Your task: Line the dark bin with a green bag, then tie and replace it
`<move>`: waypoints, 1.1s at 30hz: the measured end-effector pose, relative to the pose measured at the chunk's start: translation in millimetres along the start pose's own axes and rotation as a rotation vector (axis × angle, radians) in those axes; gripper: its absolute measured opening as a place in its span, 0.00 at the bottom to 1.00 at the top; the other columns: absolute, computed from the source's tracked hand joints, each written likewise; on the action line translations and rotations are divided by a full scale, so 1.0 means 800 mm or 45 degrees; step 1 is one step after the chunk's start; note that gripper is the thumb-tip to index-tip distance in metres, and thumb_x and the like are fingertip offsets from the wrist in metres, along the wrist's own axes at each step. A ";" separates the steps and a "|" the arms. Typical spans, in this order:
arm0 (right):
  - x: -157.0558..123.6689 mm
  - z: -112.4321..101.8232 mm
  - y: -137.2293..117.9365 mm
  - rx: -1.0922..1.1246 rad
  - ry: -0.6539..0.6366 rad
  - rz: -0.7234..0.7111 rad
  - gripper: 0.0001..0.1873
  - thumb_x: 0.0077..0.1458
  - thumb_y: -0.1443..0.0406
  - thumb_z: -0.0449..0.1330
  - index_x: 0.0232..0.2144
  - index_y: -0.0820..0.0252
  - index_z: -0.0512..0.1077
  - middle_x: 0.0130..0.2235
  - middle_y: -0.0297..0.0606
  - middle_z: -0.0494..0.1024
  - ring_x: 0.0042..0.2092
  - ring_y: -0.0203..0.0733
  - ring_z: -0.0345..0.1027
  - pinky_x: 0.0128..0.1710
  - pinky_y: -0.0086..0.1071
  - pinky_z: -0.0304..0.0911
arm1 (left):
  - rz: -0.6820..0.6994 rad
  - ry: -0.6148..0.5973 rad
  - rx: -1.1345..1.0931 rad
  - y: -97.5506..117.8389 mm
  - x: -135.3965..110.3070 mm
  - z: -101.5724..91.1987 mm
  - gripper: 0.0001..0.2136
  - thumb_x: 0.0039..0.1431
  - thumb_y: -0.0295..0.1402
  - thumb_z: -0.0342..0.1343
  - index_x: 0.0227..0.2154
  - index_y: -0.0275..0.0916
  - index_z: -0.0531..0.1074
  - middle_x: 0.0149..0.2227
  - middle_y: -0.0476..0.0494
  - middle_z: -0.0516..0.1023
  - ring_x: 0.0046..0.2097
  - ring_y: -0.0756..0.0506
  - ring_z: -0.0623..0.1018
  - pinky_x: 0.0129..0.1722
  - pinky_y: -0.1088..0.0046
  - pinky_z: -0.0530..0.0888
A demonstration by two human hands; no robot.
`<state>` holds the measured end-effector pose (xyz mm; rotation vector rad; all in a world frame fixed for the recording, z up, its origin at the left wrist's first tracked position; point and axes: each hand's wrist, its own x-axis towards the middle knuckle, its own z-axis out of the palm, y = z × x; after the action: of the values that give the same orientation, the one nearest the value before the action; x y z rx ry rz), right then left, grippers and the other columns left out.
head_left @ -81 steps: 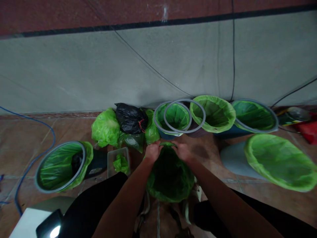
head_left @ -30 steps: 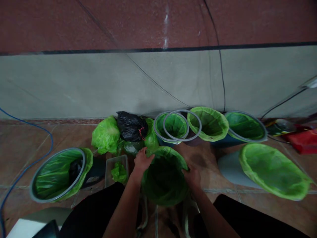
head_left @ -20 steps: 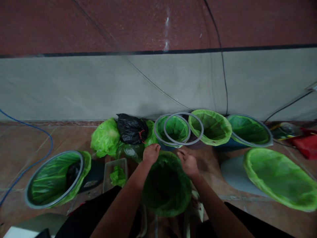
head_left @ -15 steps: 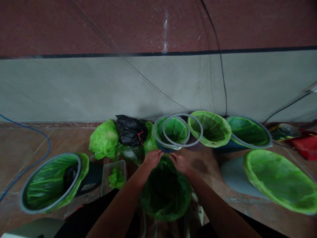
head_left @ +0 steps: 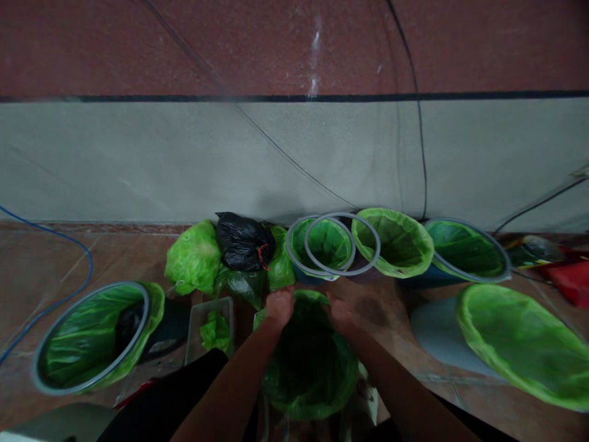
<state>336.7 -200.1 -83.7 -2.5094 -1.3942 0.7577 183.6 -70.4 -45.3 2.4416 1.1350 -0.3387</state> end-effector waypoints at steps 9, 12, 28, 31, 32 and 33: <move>0.004 -0.047 -0.056 0.021 0.152 -0.140 0.25 0.64 0.60 0.54 0.60 0.64 0.66 0.57 0.51 0.75 0.59 0.49 0.69 0.58 0.37 0.61 | -0.439 0.227 -0.379 -0.013 -0.049 -0.037 0.31 0.58 0.40 0.59 0.62 0.35 0.62 0.63 0.31 0.68 0.64 0.35 0.68 0.60 0.60 0.65; 0.022 -0.051 -0.086 0.039 0.110 -0.303 0.19 0.66 0.62 0.52 0.56 0.60 0.71 0.56 0.45 0.76 0.58 0.45 0.69 0.59 0.35 0.59 | -0.576 0.342 -0.522 -0.025 -0.063 -0.032 0.23 0.67 0.38 0.47 0.60 0.31 0.66 0.59 0.30 0.73 0.62 0.39 0.71 0.59 0.66 0.66; 0.038 -0.014 -0.064 0.027 0.020 -0.266 0.15 0.61 0.68 0.57 0.48 0.54 0.77 0.49 0.39 0.82 0.51 0.43 0.75 0.54 0.34 0.64 | -0.696 0.388 -0.679 -0.041 -0.092 0.025 0.11 0.60 0.30 0.58 0.46 0.39 0.76 0.44 0.40 0.82 0.48 0.43 0.80 0.49 0.70 0.72; 0.035 -0.014 -0.062 -0.117 -0.006 -0.195 0.14 0.61 0.66 0.57 0.48 0.53 0.77 0.45 0.41 0.83 0.47 0.46 0.76 0.49 0.34 0.65 | -0.697 0.353 -0.571 -0.041 -0.094 0.033 0.12 0.60 0.29 0.57 0.47 0.41 0.75 0.45 0.41 0.82 0.50 0.42 0.79 0.50 0.69 0.72; 0.034 -0.015 -0.061 -0.155 -0.018 -0.174 0.14 0.61 0.66 0.57 0.48 0.53 0.77 0.44 0.43 0.83 0.47 0.47 0.76 0.48 0.34 0.65 | -0.698 0.322 -0.551 -0.041 -0.094 0.036 0.12 0.61 0.30 0.56 0.47 0.41 0.74 0.45 0.41 0.82 0.50 0.42 0.79 0.49 0.68 0.72; 0.033 -0.016 -0.060 -0.181 -0.028 -0.160 0.14 0.61 0.66 0.57 0.47 0.54 0.76 0.42 0.44 0.83 0.47 0.49 0.76 0.47 0.35 0.66 | -0.692 0.284 -0.533 -0.042 -0.095 0.038 0.13 0.62 0.30 0.55 0.48 0.41 0.73 0.45 0.40 0.82 0.49 0.41 0.80 0.49 0.68 0.72</move>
<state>319.4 -150.7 -63.7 -2.4936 -1.6501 0.6863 108.4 -116.3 -52.2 1.8133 1.7624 0.0242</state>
